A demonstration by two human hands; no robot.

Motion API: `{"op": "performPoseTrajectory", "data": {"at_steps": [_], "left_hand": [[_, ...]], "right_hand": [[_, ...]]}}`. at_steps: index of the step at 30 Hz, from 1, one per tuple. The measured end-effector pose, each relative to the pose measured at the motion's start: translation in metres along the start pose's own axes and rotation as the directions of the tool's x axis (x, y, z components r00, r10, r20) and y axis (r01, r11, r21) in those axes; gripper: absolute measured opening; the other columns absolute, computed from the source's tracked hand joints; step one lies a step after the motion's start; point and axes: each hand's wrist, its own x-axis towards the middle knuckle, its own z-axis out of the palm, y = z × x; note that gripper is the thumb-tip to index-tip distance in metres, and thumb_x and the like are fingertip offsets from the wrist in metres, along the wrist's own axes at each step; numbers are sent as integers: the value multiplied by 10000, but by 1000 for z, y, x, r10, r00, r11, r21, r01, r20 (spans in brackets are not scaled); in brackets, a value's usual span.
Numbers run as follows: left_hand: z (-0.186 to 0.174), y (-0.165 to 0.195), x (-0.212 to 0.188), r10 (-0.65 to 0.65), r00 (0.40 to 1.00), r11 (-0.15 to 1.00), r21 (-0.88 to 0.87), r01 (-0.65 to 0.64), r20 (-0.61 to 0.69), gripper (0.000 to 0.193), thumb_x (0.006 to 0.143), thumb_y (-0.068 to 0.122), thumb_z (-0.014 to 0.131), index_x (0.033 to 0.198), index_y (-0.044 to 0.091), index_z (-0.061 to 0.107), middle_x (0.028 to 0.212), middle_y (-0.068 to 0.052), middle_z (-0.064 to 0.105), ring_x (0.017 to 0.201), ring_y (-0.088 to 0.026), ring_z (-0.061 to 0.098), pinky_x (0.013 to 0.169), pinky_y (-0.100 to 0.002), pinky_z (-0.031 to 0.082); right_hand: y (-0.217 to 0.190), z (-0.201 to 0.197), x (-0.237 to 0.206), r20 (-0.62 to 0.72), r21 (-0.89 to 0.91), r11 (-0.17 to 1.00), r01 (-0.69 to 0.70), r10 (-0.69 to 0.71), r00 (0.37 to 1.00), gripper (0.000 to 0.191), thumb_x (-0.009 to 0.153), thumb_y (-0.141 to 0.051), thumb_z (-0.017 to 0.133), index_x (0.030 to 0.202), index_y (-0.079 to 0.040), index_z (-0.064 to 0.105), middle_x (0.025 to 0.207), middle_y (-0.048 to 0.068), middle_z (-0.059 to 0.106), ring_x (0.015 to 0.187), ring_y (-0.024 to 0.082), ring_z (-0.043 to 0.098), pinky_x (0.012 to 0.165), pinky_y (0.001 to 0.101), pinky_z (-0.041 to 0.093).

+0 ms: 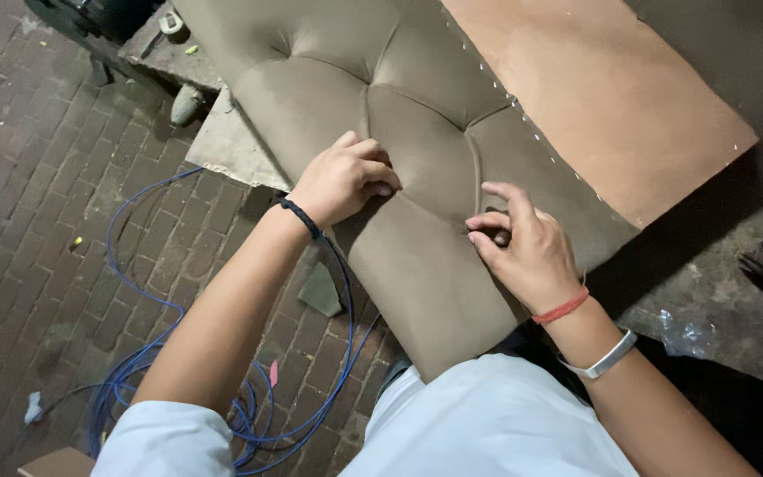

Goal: The person attaches tufted brown fabric to the back panel of a sofa frame. They press and smooth the fabric over the padding, tuck and align the pleats and edges by hand, then use a pneumatic staple gun to fasten the fabric to the wooden frame, working along the panel.

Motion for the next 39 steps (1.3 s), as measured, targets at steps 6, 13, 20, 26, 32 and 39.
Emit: {"op": "performPoseTrajectory", "data": {"at_steps": [6, 13, 20, 26, 32, 39], "left_hand": [[2, 14, 11, -62, 989, 976, 215, 32, 133, 149, 819, 138, 691, 956, 169, 743, 1040, -55, 605, 986, -290, 551, 769, -387, 524], [23, 41, -5, -296, 919, 935, 119, 334, -261, 141, 904, 191, 668, 1022, 124, 708, 1149, -72, 612, 1133, -323, 557, 971, -433, 464], [53, 73, -29, -406, 845, 860, 166, 482, -349, 484, 995, 373, 593, 1418, 138, 606, 1566, -127, 481, 1479, -389, 375, 1198, -571, 256], [59, 71, -25, -485, 824, 824, 165, 543, -294, 547, 1008, 430, 545, 1479, 153, 570, 1633, -123, 415, 1510, -392, 330, 1225, -602, 206], [71, 87, -8, -571, 751, 719, 240, 653, -332, 543, 1024, 425, 527, 1492, 150, 548, 1629, -162, 387, 1496, -432, 313, 1194, -627, 218], [103, 152, 7, -658, 662, 578, 323, 750, -359, 668, 1011, 405, 516, 1573, 60, 409, 1630, -218, 355, 1489, -431, 320, 1194, -632, 228]], "right_hand": [[2, -1, 1, 3, -183, 951, 250, -254, 967, 269, 873, -75, 745, 1126, -96, 658, 913, 18, 769, 811, 212, 709, 715, 367, 551], [14, -1, -8, -52, -86, 985, 148, -152, 987, 259, 899, -113, 687, 1158, -100, 675, 923, 28, 740, 833, 246, 683, 771, 385, 544], [76, -35, -1, -143, -355, 909, 220, -285, 948, 518, 951, -331, 689, 1398, -80, 612, 1456, 202, 605, 1358, 388, 542, 1125, 492, 401], [102, -38, 5, 7, -396, 896, 201, -216, 976, 711, 984, -458, 608, 1547, -47, 469, 1572, 238, 473, 1451, 390, 441, 1168, 535, 320], [114, -45, 13, 78, -386, 881, 272, -263, 962, 769, 986, -506, 576, 1572, -38, 405, 1593, 250, 418, 1474, 396, 388, 1194, 556, 263], [136, -68, 26, 214, -233, 835, 498, -456, 864, 773, 1004, -518, 561, 1586, -38, 394, 1631, 246, 375, 1500, 422, 361, 1221, 552, 255]]}}
